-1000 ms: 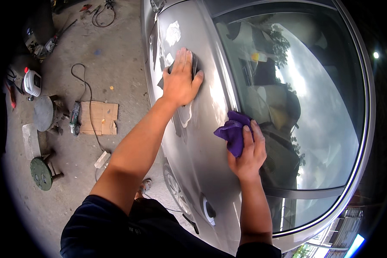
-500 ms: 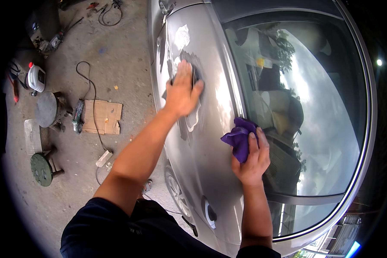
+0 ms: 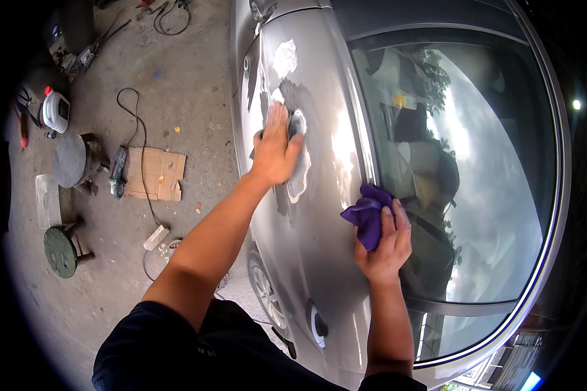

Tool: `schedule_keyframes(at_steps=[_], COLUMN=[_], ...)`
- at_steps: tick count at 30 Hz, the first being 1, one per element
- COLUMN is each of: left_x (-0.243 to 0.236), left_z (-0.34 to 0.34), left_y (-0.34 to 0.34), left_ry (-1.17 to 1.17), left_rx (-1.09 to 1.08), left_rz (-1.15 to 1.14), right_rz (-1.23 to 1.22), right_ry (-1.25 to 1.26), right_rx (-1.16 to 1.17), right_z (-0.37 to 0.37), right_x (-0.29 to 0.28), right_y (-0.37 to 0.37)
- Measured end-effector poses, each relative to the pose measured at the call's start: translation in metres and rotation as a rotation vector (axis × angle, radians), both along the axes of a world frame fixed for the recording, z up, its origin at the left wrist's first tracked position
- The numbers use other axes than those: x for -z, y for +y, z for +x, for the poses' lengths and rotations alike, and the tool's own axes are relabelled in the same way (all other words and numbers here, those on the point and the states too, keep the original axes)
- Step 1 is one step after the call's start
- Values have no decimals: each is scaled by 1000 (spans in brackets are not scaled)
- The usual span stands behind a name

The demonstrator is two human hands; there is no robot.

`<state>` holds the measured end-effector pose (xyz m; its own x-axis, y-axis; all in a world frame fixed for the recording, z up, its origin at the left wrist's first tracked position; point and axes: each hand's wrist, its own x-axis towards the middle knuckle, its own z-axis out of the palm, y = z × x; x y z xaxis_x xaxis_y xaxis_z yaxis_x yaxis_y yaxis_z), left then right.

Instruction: The person retrieves a sanding block and a purple cloth, then walks to a silver sedan. They use the sanding block to sand the rear quarter panel where white filler is visible, wiping the area with the cloth. The person continues sanding the panel and door area, focusing on smoothing the filler spots.

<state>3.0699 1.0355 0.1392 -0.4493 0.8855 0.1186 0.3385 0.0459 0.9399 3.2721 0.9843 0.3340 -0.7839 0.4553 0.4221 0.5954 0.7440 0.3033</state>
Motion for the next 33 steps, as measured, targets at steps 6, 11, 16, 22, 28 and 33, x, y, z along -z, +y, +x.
schedule_keyframes(at_steps=[6, 11, 16, 22, 28, 33], left_x=[1, -4, -4, -5, -2, -3], left_z=[12, 10, 21, 21, 40, 29], left_y=[-12, -8, -20, -18, -42, -26], left_ry=[-39, -78, -74, -149, -179, -212], left_rx=[6, -42, -22, -122, -17, -61], left_rz=[0, -25, -36, 7, 4, -44], right_rz=[7, -19, -70, -84, -33, -18], right_ry=[8, 1, 19, 25, 12, -7], right_rx=[-6, 0, 32, 17, 11, 1], right_z=[-2, 0, 1, 1, -1, 0], right_x=[2, 2, 4, 5, 5, 7], right_y=[2, 0, -2, -1, -1, 0])
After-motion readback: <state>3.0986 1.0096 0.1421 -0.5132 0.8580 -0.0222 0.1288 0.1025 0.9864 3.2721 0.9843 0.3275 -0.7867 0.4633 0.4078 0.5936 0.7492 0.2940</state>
